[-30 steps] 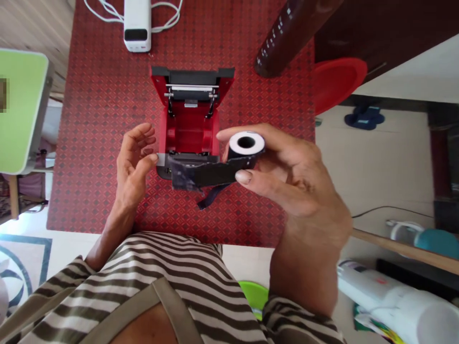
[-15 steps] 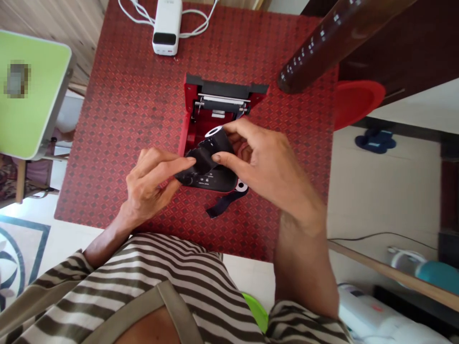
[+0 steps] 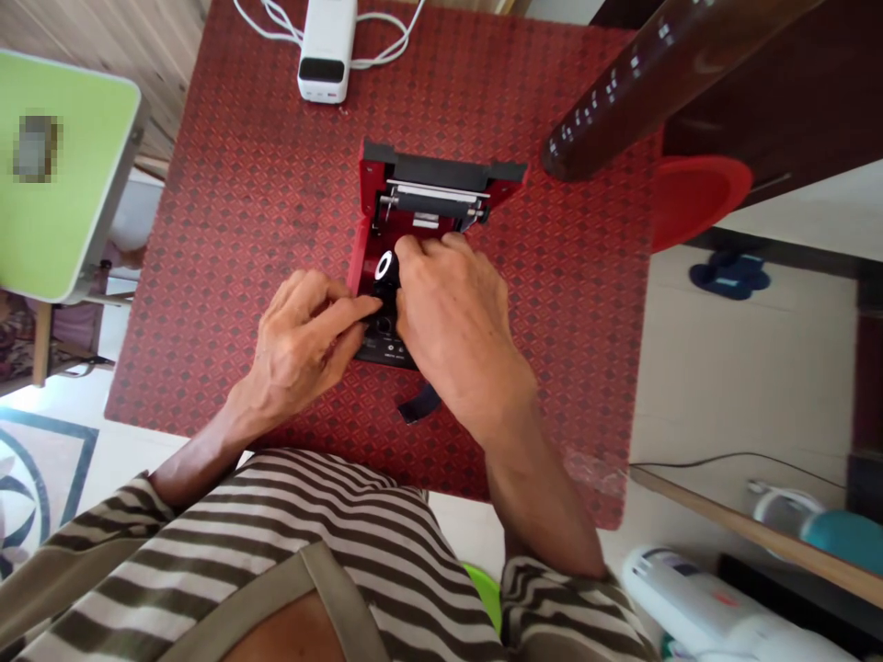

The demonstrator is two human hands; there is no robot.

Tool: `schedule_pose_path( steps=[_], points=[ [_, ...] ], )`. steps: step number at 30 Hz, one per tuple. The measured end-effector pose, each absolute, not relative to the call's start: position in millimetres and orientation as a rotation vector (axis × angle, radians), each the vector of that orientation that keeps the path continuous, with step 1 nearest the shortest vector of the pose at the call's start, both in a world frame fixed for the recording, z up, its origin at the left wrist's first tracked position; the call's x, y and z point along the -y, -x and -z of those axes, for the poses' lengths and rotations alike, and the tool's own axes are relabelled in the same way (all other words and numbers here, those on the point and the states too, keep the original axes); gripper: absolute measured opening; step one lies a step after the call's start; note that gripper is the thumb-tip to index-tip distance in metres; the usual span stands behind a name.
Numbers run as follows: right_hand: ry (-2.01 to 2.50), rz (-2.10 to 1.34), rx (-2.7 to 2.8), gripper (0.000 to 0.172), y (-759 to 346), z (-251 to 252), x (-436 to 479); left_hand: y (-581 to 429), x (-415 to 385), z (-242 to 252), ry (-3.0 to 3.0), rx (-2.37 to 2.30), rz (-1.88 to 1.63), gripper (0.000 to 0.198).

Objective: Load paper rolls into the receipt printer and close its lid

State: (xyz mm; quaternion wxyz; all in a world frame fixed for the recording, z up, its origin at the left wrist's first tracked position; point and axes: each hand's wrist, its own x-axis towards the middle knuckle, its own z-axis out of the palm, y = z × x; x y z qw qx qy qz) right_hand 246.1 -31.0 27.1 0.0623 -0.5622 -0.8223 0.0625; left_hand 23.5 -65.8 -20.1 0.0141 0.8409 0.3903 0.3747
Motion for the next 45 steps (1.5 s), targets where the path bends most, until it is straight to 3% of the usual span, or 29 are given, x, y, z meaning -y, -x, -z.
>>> schedule_pose_path(
  steps=[9, 16, 26, 32, 37, 45],
  points=[
    [1.716, -0.212, 2.437, 0.022, -243.2, -26.8, 34.2, -22.2, 54.8, 19.0, -2.487, -1.191, -0.918, 0.033],
    [1.855, -0.325, 2.482, 0.019, -237.2, -26.0, 18.7, -21.4, 53.1, 19.3, -2.437, -1.228, -0.960, 0.027],
    [1.922, -0.216, 2.610, 0.033, -225.7, -17.5, 2.4, -25.4, 37.3, 2.5, -2.176, -1.268, -0.697, 0.022],
    [1.865, -0.221, 2.572, 0.035, -224.4, -16.3, 9.8, -26.1, 37.0, -0.1, -2.146, -1.305, -0.695, 0.020],
    [1.716, -0.347, 2.407, 0.049, -242.0, -27.5, 29.5, -26.2, 40.0, 8.0, -2.296, -1.259, -0.793, 0.022],
    [1.676, -0.284, 2.143, 0.031, -290.8, -70.3, 60.3, -26.9, 45.0, 19.0, -2.515, -1.173, -0.875, 0.025]
  ],
)
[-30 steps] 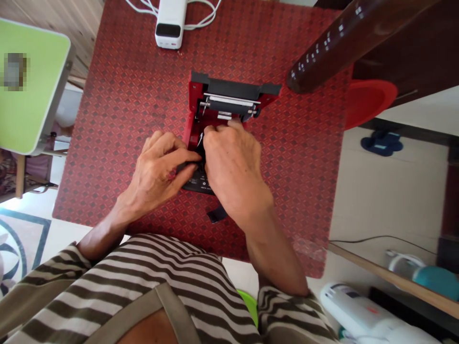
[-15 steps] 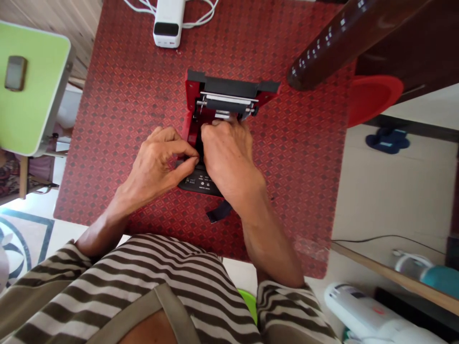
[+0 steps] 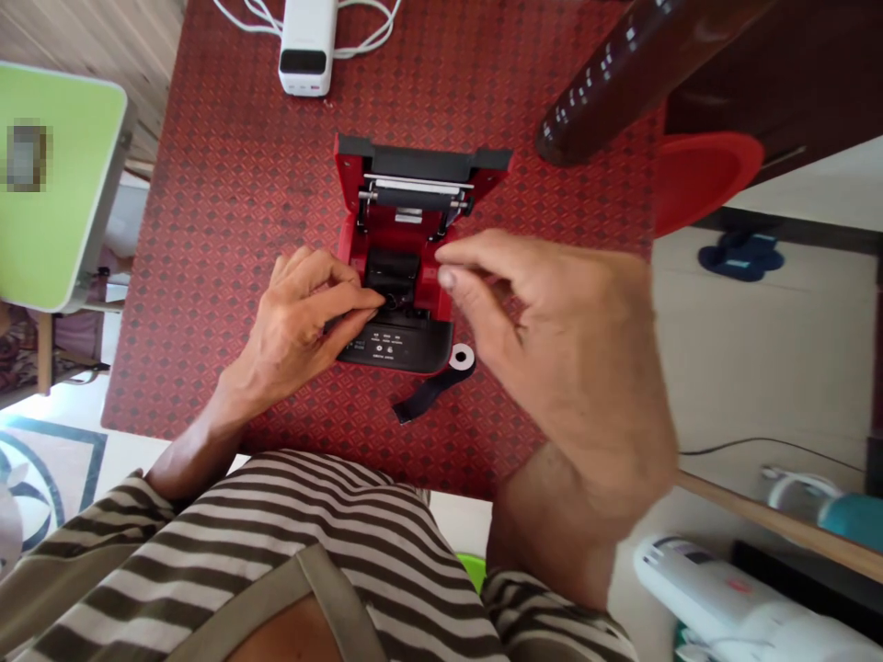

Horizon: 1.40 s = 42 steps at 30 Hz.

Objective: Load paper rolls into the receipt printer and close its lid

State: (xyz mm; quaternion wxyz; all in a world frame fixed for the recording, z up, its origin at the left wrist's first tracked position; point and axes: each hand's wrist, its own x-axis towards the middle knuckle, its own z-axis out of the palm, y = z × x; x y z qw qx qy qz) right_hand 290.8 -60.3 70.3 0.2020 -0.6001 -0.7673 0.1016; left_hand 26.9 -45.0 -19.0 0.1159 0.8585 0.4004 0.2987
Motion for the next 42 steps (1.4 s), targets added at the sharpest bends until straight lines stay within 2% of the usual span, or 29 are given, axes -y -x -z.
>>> schedule_pose_path(
  steps=[7, 10, 13, 17, 24, 30, 36, 42],
  points=[
    [1.637, -0.176, 1.907, 0.030, -285.0, -77.4, 56.5, -23.1, 53.4, 8.9, -2.664, -1.105, -0.964, 0.025],
    [1.518, -0.299, 2.052, 0.027, -286.5, -69.6, 60.6, -22.8, 54.2, 7.3, -2.672, -1.073, -0.976, 0.029],
    [1.342, -0.500, 2.204, 0.037, -286.9, -54.5, 62.0, -24.2, 53.2, 8.9, -2.667, -1.076, -0.979, 0.033],
    [1.392, -0.601, 2.214, 0.039, -282.5, -38.4, 59.0, -27.2, 52.8, 11.4, -2.638, -1.060, -1.069, 0.032],
    [1.502, -0.512, 2.136, 0.032, -279.9, -38.9, 63.9, -29.3, 53.8, 13.9, -2.621, -1.139, -0.998, 0.033],
    [1.386, -0.400, 2.068, 0.031, -282.9, -33.4, 75.6, -30.6, 54.2, 13.4, -2.637, -1.133, -1.053, 0.027],
    [1.534, -0.276, 2.060, 0.041, -279.2, -34.0, 90.2, -38.6, 57.5, 12.0, -2.648, -1.133, -1.035, 0.021],
    [1.512, -0.197, 2.019, 0.041, -277.2, -17.2, 99.2, -44.7, 58.2, 22.6, -2.693, -1.093, -1.171, 0.027]
  ],
)
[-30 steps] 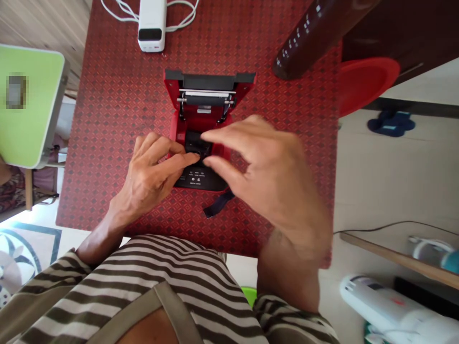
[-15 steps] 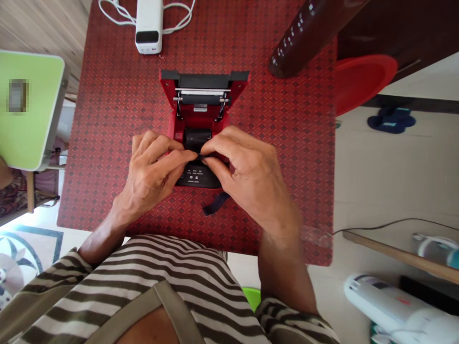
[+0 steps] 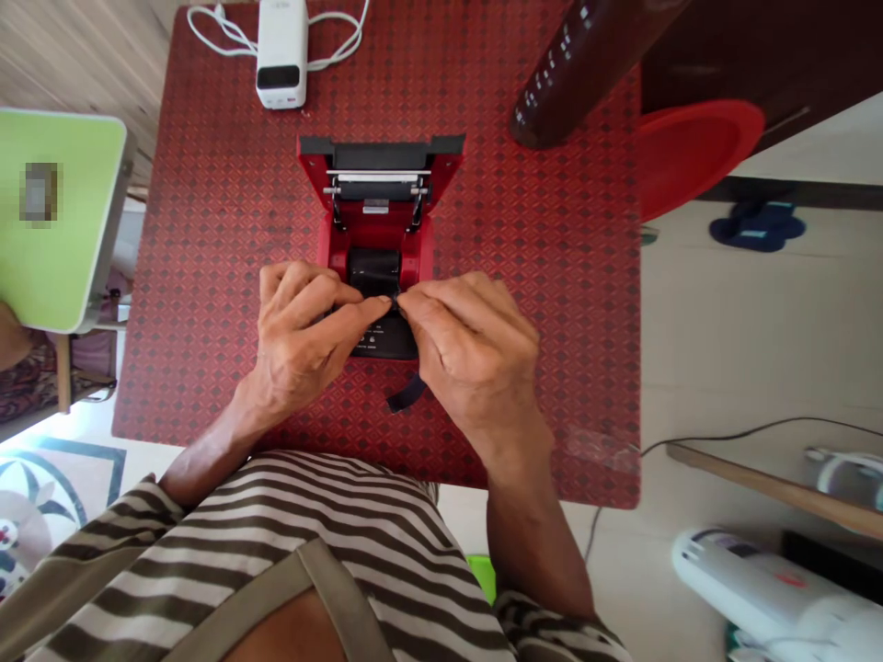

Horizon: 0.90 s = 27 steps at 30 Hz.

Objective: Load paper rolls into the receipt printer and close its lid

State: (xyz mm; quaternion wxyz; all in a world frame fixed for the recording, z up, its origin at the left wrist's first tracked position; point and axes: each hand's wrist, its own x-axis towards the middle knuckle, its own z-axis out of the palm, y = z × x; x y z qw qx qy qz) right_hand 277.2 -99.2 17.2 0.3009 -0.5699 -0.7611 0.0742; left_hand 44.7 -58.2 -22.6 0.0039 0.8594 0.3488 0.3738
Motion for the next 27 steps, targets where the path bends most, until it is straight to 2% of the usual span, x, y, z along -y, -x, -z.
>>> schedule_pose_path(
  steps=[5, 10, 15, 19, 24, 27],
  points=[
    [1.356, -0.065, 2.028, 0.033, -279.9, -8.9, 103.1, -44.0, 58.3, 24.8, -2.722, -1.122, -1.164, 0.024],
    [1.463, -0.132, 2.000, 0.024, -291.1, -34.4, 102.9, -40.8, 60.6, 19.2, -2.714, -1.034, -1.152, 0.025],
    [1.527, 0.154, 1.796, 0.048, -297.7, -45.0, 73.7, -40.7, 63.5, 12.7, -2.760, -0.969, -1.131, 0.025],
    [1.424, 0.101, 1.857, 0.063, -304.5, -22.0, 34.7, -39.7, 64.2, 8.2, -2.775, -0.905, -1.102, 0.023],
    [1.090, -0.025, 1.936, 0.071, -317.2, 5.5, 15.7, -35.8, 66.2, 5.4, -2.759, -0.905, -1.050, 0.024],
    [1.118, -0.065, 1.893, 0.063, -315.9, 0.7, 28.1, -35.2, 67.8, 5.0, -2.760, -0.920, -1.027, 0.025]
  ],
)
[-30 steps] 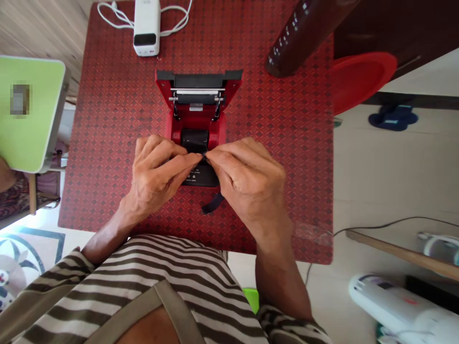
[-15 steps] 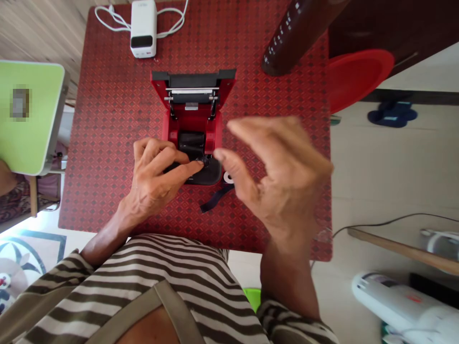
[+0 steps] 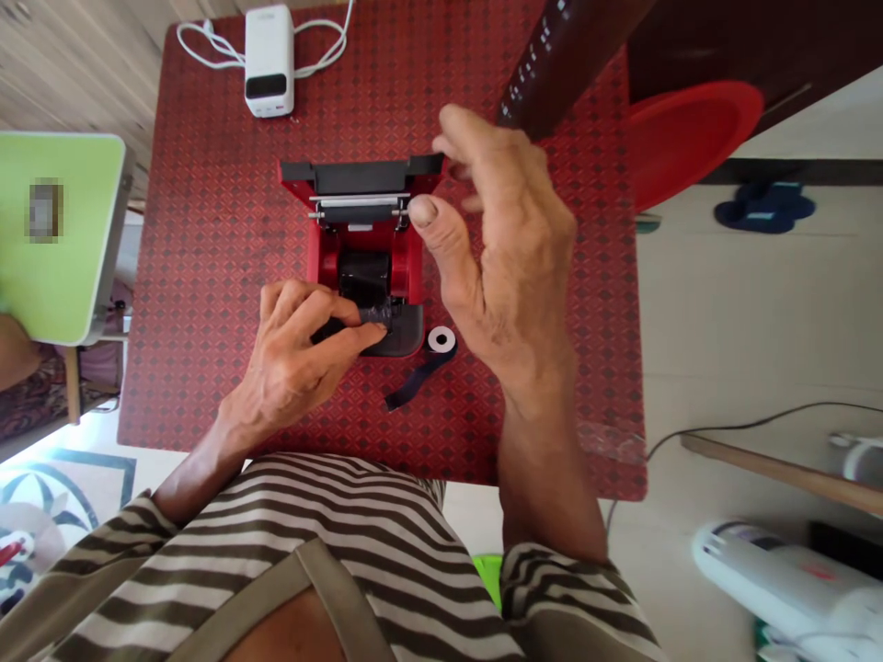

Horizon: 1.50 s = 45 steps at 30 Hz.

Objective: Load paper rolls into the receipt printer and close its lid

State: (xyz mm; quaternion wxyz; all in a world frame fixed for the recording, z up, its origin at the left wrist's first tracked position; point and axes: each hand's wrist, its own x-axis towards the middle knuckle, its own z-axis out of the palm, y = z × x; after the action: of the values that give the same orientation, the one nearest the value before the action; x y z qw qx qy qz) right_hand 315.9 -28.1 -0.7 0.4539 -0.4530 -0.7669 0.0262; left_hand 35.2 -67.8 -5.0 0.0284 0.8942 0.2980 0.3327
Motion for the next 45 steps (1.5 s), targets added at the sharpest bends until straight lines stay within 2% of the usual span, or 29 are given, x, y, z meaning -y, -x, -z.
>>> schedule_pose_path(
  steps=[6, 9, 13, 18, 23, 27, 32, 36, 40, 45],
  points=[
    [1.297, -0.066, 1.859, 0.048, -302.2, -16.4, 67.5, -38.1, 71.2, 6.9, -2.737, -0.925, -1.074, 0.023],
    [1.325, -0.061, 1.832, 0.035, -297.7, -13.4, 81.5, -39.2, 72.4, 8.0, -2.745, -0.953, -1.095, 0.019],
    [1.282, -0.088, 1.810, 0.028, -295.7, -3.4, 93.3, -39.7, 73.1, 8.5, -2.750, -0.989, -1.089, 0.021],
    [1.292, -0.154, 1.827, 0.029, -297.3, 6.5, 101.0, -40.9, 72.3, 9.5, -2.717, -0.999, -1.106, 0.020],
    [1.252, -0.066, 1.865, 0.028, -297.8, 11.8, 102.6, -40.1, 71.5, 15.5, -2.664, -1.006, -1.135, 0.019],
    [1.262, -0.075, 1.887, 0.032, -296.0, 14.9, 105.5, -37.1, 72.3, 14.9, -2.487, -0.980, -1.163, 0.016],
    [1.318, -0.004, 1.927, 0.029, -292.2, 15.8, 108.4, -27.1, 62.5, 27.4, -2.095, -1.158, -1.316, 0.032],
    [1.392, -0.032, 1.931, 0.026, -292.1, 14.6, 110.1, -12.6, 46.2, 70.9, -1.815, -1.241, -1.226, 0.091],
    [1.343, -0.062, 1.927, 0.030, -293.0, 15.4, 112.8, -1.5, 35.5, 107.0, -1.417, -1.079, -1.038, 0.080],
    [1.378, -0.073, 1.925, 0.032, -290.8, 18.4, 114.0, -3.3, 33.0, 110.3, -1.328, -1.066, -0.975, 0.073]
  ],
)
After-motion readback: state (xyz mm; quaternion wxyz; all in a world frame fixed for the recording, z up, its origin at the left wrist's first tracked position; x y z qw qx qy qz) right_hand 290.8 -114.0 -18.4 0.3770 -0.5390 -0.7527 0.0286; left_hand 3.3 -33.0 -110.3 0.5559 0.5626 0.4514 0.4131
